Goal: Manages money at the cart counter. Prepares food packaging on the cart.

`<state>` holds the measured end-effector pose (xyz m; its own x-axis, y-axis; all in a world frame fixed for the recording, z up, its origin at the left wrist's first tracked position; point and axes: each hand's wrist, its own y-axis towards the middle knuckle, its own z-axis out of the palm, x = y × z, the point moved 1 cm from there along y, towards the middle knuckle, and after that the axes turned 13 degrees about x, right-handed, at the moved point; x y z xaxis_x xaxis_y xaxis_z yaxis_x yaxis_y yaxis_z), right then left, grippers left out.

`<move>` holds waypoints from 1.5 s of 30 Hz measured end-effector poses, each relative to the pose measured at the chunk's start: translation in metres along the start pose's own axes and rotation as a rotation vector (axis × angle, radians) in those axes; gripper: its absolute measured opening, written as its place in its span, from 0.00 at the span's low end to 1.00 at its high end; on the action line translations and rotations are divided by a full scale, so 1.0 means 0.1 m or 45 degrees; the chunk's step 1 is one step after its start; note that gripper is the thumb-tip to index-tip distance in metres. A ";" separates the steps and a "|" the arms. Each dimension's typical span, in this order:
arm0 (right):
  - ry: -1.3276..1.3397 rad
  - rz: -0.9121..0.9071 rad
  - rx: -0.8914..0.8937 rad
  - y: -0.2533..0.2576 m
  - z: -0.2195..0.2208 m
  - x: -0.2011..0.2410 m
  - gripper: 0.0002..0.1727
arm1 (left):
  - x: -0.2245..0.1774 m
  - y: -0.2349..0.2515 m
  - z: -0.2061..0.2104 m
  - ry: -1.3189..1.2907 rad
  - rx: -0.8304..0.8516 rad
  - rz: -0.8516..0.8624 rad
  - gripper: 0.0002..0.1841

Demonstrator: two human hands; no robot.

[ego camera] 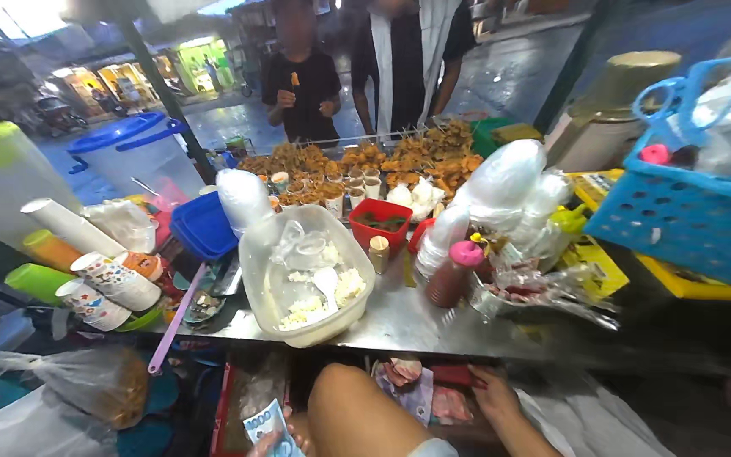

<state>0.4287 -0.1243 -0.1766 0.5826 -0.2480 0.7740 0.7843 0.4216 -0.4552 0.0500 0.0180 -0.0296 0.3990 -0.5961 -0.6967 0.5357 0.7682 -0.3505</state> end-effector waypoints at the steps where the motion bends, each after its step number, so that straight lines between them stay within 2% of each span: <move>1: -0.090 0.025 0.054 -0.05 0.03 0.06 0.21 | 0.00 0.01 -0.01 -0.019 0.020 -0.008 0.20; 4: -0.551 0.052 0.118 -0.16 0.01 0.11 0.25 | 0.00 -0.04 -0.05 -0.051 0.066 -0.047 0.21; 7: -1.033 0.055 0.094 -0.30 0.00 0.16 0.37 | -0.05 -0.07 -0.08 -0.088 0.130 -0.073 0.21; 9: -1.338 -0.013 0.116 -0.42 0.03 0.18 0.32 | -0.07 -0.11 -0.16 -0.072 0.127 -0.055 0.21; 11: -1.391 -0.093 0.220 -0.47 0.05 0.08 0.26 | -0.09 -0.13 -0.22 -0.083 0.103 -0.042 0.21; 14: -1.381 -0.154 0.455 -0.48 0.23 0.01 0.22 | -0.12 -0.12 -0.25 -0.102 0.113 -0.055 0.20; 18: -1.755 -0.197 0.831 -0.42 0.58 -0.10 0.34 | -0.12 -0.07 -0.14 -0.117 0.113 -0.055 0.20; 20: -2.052 -0.250 1.102 -0.40 0.66 -0.23 0.31 | -0.11 -0.05 -0.08 -0.146 0.123 -0.058 0.20; 22: -2.201 -0.372 1.368 -0.42 0.65 -0.37 0.24 | -0.12 -0.06 -0.09 -0.144 0.121 -0.061 0.20; 24: -2.180 -0.338 1.558 -0.42 0.60 -0.49 0.22 | -0.13 -0.08 -0.11 -0.089 0.084 -0.057 0.21; 27: -2.150 -0.197 1.709 -0.37 0.58 -0.48 0.21 | -0.12 -0.09 -0.17 -0.095 0.076 -0.062 0.21; 29: -2.120 -0.245 1.701 -0.37 0.61 -0.37 0.20 | -0.11 -0.08 -0.19 -0.110 0.074 -0.066 0.20; 31: -2.039 -0.296 1.551 -0.40 0.68 -0.28 0.22 | -0.09 -0.08 -0.16 -0.082 0.058 -0.056 0.22; 35: -2.186 -0.004 1.296 -0.32 0.93 -0.30 0.38 | -0.06 -0.05 -0.06 -0.016 0.047 -0.091 0.25; 38: -2.307 0.232 1.207 -0.30 1.11 -0.44 0.42 | -0.07 -0.07 -0.03 -0.037 0.055 -0.081 0.24; 40: -2.372 0.272 1.203 -0.31 1.16 -0.50 0.43 | -0.09 -0.10 -0.04 -0.053 0.052 -0.071 0.23; 43: -2.328 0.094 1.320 -0.32 1.05 -0.51 0.38 | -0.12 -0.13 -0.13 -0.123 0.082 -0.079 0.20; 45: -2.225 -0.103 1.433 -0.38 0.87 -0.47 0.25 | -0.13 -0.13 -0.22 -0.132 0.071 -0.078 0.19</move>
<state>0.3528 -0.0528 -0.1569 -0.7372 0.3260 0.5918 -0.0444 0.8506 -0.5240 0.0216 0.0204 -0.0294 0.4375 -0.6645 -0.6059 0.6007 0.7173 -0.3529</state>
